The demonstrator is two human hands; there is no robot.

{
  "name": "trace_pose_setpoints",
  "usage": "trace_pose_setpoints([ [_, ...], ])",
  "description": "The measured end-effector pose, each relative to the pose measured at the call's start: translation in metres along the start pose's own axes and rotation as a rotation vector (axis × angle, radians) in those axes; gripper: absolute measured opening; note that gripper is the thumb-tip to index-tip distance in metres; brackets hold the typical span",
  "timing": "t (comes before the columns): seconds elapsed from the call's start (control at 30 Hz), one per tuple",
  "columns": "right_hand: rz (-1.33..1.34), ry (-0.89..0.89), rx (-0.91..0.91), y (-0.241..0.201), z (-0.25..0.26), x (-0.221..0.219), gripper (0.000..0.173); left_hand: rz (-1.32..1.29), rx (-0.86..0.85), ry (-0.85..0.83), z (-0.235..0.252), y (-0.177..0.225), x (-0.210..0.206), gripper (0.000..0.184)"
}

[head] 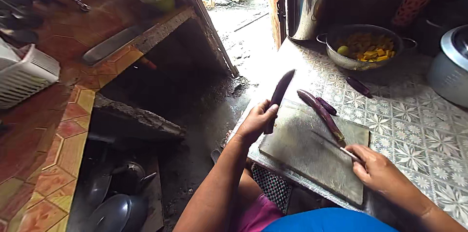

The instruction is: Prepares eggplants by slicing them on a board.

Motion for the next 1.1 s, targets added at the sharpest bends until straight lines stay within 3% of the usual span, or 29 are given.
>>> trace_pose_setpoints([
  [0.1, 0.3, 0.108, -0.03, -0.002, 0.017, 0.014, 0.03, -0.58, 0.091, 0.061, 0.001, 0.007, -0.014, 0.022],
  [0.2, 0.651, 0.213, 0.085, -0.019, 0.042, 0.027, 0.028, -0.838, 0.161, 0.07, 0.007, 0.012, -0.031, 0.033],
  [0.27, 0.692, 0.254, 0.176, -0.037, 0.055, 0.028, 0.033, -0.94, 0.186, 0.103, 0.009, 0.018, -0.045, 0.039],
  [0.37, 0.452, 0.29, 0.346, -0.061, 0.065, 0.017, 0.038, -1.027, 0.193, 0.205, 0.011, 0.028, -0.059, 0.045],
  [0.47, 0.078, 0.355, 0.502, -0.072, 0.066, -0.006, 0.032, -1.07, 0.197, 0.328, 0.011, 0.031, -0.065, 0.047],
  [0.53, -0.012, 0.388, 0.536, -0.071, 0.064, -0.019, 0.032, -1.076, 0.188, 0.381, 0.01, 0.027, -0.066, 0.045],
  [0.83, -0.055, 0.357, 0.514, -0.056, 0.065, -0.037, 0.037, -1.082, 0.275, 0.41, 0.013, 0.018, -0.075, 0.041],
  [1.1, -0.067, 0.375, 0.48, -0.055, 0.061, -0.038, 0.035, -1.105, 0.225, 0.392, 0.011, 0.017, -0.085, 0.042],
])
Point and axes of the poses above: each hand's wrist, its own z-axis towards the middle knuckle, its own x-axis out of the back of the hand, y = z × x, the point moved 3 cm from there along z, towards the middle knuckle, and after that the axes turned 8 degrees about x, right-handed, at the moved point
